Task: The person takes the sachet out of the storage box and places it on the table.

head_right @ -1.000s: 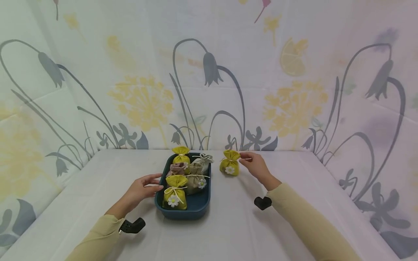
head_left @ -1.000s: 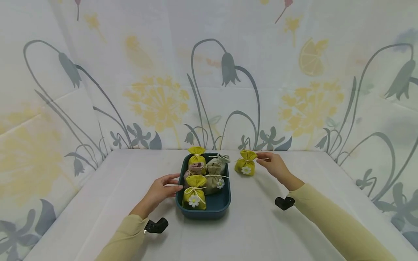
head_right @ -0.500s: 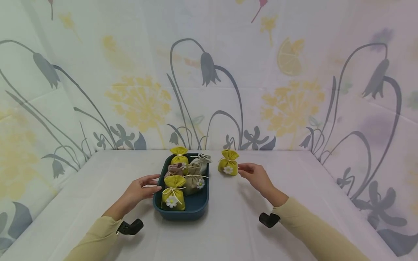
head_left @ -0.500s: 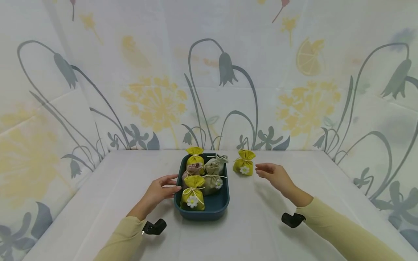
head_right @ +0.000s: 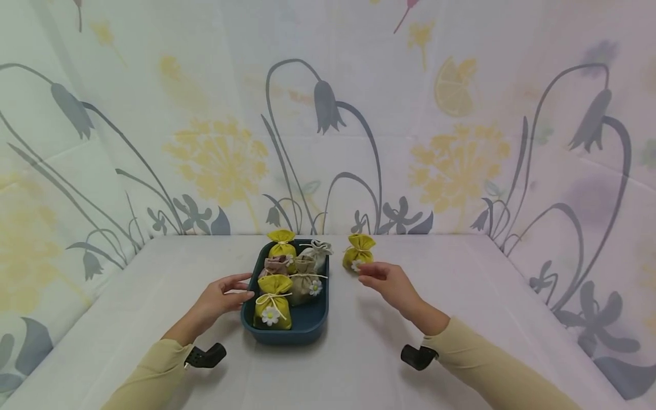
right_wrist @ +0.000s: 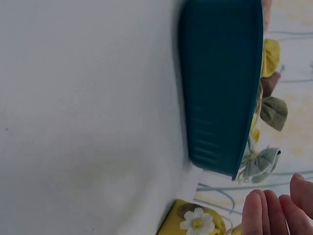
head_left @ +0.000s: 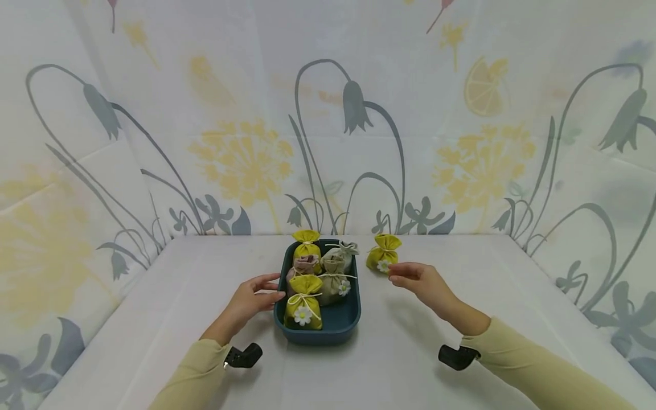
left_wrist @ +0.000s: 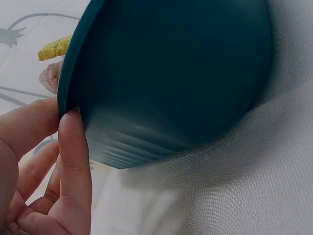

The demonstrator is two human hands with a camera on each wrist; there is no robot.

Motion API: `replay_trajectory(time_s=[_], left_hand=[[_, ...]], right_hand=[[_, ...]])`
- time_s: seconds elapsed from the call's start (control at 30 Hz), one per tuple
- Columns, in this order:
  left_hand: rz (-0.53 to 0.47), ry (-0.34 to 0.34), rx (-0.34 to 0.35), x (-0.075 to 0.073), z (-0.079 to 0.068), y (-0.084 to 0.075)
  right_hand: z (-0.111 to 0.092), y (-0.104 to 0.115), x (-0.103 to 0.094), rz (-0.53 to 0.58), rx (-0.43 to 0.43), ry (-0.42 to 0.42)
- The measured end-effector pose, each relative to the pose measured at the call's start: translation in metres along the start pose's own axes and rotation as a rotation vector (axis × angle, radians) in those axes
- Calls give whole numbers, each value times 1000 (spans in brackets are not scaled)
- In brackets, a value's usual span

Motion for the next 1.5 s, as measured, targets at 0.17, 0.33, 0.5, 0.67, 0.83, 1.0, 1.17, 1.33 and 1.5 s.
replay_trajectory(time_s=[0.17,0.33,0.5,0.67,0.83,1.0,1.17,1.33,1.5], left_hand=[[5,-4,5,0,0,-2],[8,-6,-3,-1,-1,-3],[15,-9,-3,-2,0,-2],[23,-13,-5,-3,-1,-4],[23,-13,-4,-3,-2,-4],[25,-12,-2,-2,-2,-4],[18,-3,0,-1,-2,-4],[12,0,-3,0,-3,-4],[10,2,-4,1,-3,-4]], right_hand=[[0,12,8,26,-26,17],[4,25,23,65,-61,59],[13,34,36,74,-60,75],[22,41,46,58,-66,95],[31,48,54,82,-55,110],[39,53,58,94,-56,118],[50,53,61,74,-46,100],[57,53,62,40,-33,64],[61,52,70,13,-16,110]])
Point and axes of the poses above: each hand's wrist, its own z-axis towards the middle knuckle, its own x-axis out of the palm, y = z × x, the point moved 8 cm from there along z, towards the middle knuckle, and after that the axes turned 4 degrees about -z, right-handed, at the moved point
